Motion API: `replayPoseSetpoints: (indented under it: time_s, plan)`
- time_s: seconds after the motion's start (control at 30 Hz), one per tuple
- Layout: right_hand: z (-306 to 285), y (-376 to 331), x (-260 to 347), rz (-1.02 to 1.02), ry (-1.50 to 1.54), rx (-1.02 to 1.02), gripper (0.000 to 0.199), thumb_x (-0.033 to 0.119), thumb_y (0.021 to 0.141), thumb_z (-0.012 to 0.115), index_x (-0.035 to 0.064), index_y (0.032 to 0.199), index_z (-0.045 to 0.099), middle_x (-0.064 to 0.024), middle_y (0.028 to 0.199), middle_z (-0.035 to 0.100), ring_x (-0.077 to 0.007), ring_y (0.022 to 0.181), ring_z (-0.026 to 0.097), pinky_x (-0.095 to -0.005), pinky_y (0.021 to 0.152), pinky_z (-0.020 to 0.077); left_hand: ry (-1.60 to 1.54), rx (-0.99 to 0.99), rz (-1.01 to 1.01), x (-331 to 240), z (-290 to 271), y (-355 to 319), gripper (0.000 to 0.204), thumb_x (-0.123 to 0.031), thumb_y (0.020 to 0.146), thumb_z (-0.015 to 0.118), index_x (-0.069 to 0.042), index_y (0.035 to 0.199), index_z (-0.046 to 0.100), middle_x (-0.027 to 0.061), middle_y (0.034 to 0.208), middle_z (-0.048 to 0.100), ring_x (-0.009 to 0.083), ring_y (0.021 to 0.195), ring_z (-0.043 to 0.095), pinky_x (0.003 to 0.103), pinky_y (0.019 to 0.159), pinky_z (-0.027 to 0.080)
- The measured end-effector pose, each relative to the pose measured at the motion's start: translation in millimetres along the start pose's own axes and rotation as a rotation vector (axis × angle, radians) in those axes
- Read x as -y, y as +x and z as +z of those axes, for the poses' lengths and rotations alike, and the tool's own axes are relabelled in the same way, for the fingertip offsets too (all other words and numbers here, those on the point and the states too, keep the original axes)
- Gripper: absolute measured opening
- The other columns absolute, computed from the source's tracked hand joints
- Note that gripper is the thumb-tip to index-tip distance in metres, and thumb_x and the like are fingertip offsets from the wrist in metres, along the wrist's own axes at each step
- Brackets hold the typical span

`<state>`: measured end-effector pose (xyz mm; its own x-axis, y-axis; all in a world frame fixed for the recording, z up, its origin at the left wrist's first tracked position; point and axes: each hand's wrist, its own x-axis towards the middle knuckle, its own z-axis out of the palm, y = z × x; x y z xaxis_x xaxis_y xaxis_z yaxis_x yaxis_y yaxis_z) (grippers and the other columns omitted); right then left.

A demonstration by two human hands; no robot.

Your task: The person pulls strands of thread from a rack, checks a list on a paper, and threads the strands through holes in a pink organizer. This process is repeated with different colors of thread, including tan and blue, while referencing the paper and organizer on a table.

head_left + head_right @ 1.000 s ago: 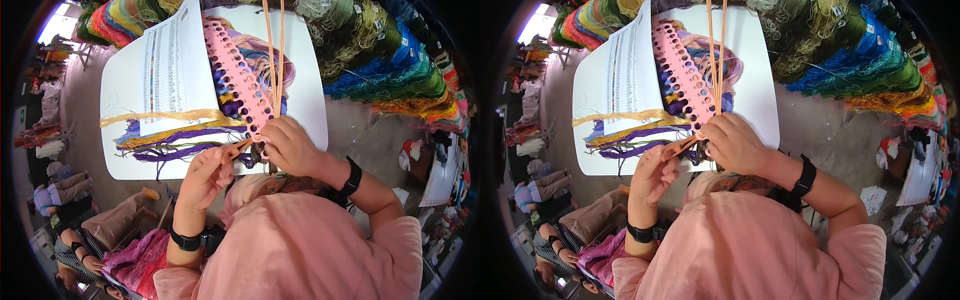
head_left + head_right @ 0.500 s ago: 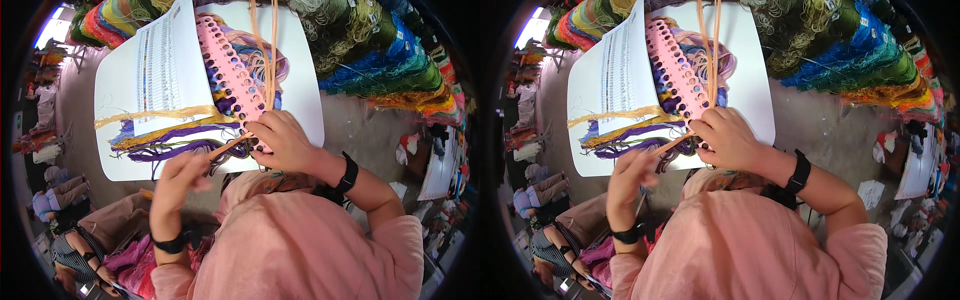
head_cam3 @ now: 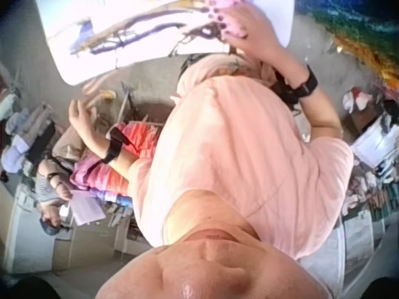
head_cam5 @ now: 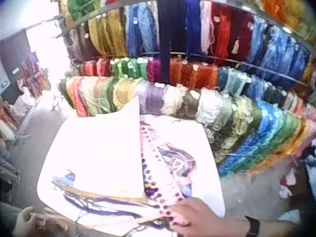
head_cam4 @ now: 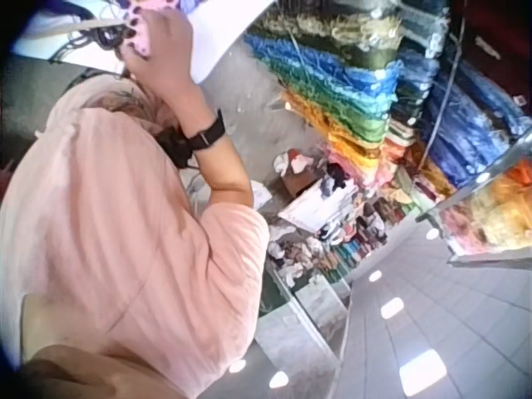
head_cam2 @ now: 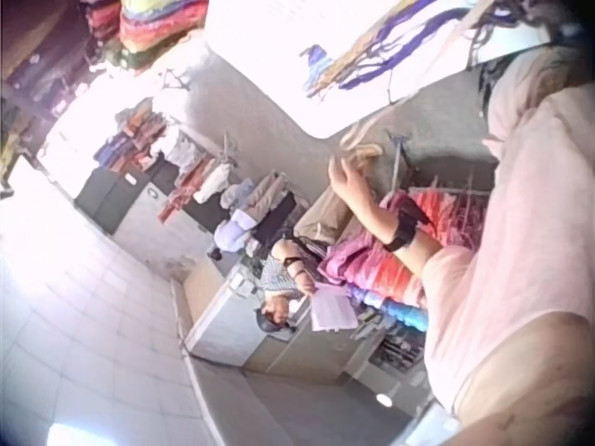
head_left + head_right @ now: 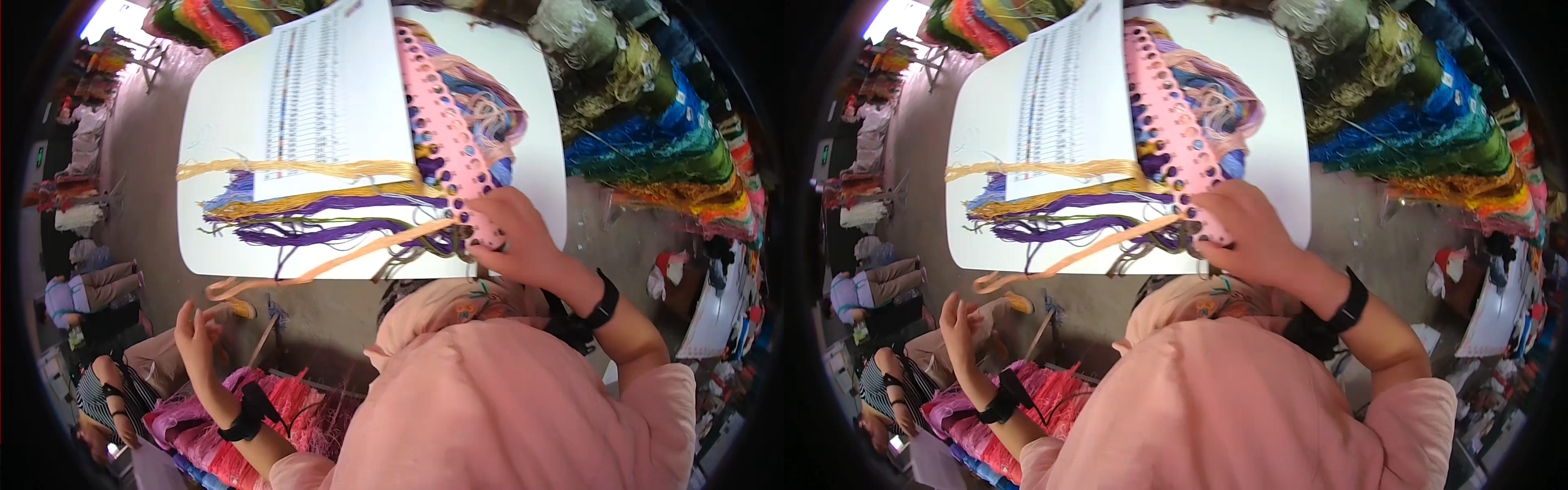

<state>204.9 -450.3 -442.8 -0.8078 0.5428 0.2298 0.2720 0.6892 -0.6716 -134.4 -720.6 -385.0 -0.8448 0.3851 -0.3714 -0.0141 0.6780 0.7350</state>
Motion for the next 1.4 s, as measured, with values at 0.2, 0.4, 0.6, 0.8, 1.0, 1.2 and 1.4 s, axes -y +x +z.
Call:
replayPoseSetpoints:
  time_s: [0.2,0.4,0.6,0.8,1.0,1.2,1.4]
  plan:
    - [-6,-9,20,0.330,-0.122,-0.051,0.062,0.016,0.049,0.072,0.0026,0.103,0.043,-0.0131,0.092,0.045,-0.0281,0.082,0.046,-0.0365,0.070,0.0355,0.223,0.240,0.750,-71,75,2,0.016,0.002,0.071,0.051,0.001,0.087,0.057,0.0119,0.085,0.059,0.0219,0.083,0.055,0.028,0.074,0.041]
    - [5,5,43,0.507,-0.022,-0.091,0.068,0.009,0.049,0.073,0.0011,0.108,0.039,-0.0114,0.082,0.053,-0.0223,0.072,0.053,-0.0318,0.065,0.0421,0.345,0.372,1.220,-102,135,53,0.027,0.000,0.070,0.052,0.001,0.097,0.051,0.0163,0.105,0.049,0.0292,0.098,0.047,0.033,0.080,0.040]
    - [-4,-23,18,0.674,0.333,-0.202,0.034,0.005,0.068,0.060,-0.0012,0.097,0.044,-0.0018,0.070,0.053,-0.0087,0.056,0.049,-0.0201,0.050,0.0405,0.643,0.272,1.194,-96,158,61,0.040,-0.011,0.067,0.057,0.002,0.103,0.044,0.0165,0.107,0.045,0.0310,0.100,0.043,0.036,0.083,0.036]
    - [-4,-28,17,0.778,0.802,-0.505,0.016,0.015,0.084,0.041,0.0032,0.093,0.047,0.0035,0.067,0.049,0.0008,0.046,0.032,-0.0146,0.040,0.0238,0.694,0.336,1.075,-101,151,41,0.039,-0.012,0.066,0.059,0.002,0.099,0.046,0.0154,0.100,0.048,0.0299,0.093,0.046,0.035,0.078,0.040]
    - [-9,-18,19,0.809,0.735,-0.513,0.011,0.013,0.082,0.044,0.0027,0.084,0.049,0.0009,0.063,0.050,-0.0019,0.040,0.034,-0.0147,0.038,0.0249,0.676,0.331,1.034,-104,155,55,0.040,-0.011,0.066,0.059,0.005,0.100,0.044,0.0160,0.101,0.046,0.0300,0.087,0.047,0.034,0.074,0.042]
    - [-15,-9,12,0.934,0.640,-0.275,0.011,0.012,0.077,0.051,0.0030,0.071,0.051,-0.0019,0.057,0.053,-0.0043,0.034,0.038,-0.0165,0.032,0.0262,0.685,0.382,1.038,-105,160,68,0.051,-0.015,0.070,0.055,0.010,0.110,0.035,0.0232,0.117,0.036,0.0342,0.092,0.046,0.036,0.078,0.040]
    - [-20,-6,9,0.952,0.696,-0.204,0.006,0.007,0.077,0.051,0.0016,0.075,0.053,-0.0024,0.054,0.053,-0.0044,0.035,0.041,-0.0160,0.032,0.0284,0.658,0.481,0.954,-112,159,74,0.054,-0.018,0.069,0.054,0.010,0.112,0.033,0.0252,0.119,0.032,0.0369,0.099,0.043,0.036,0.084,0.037]
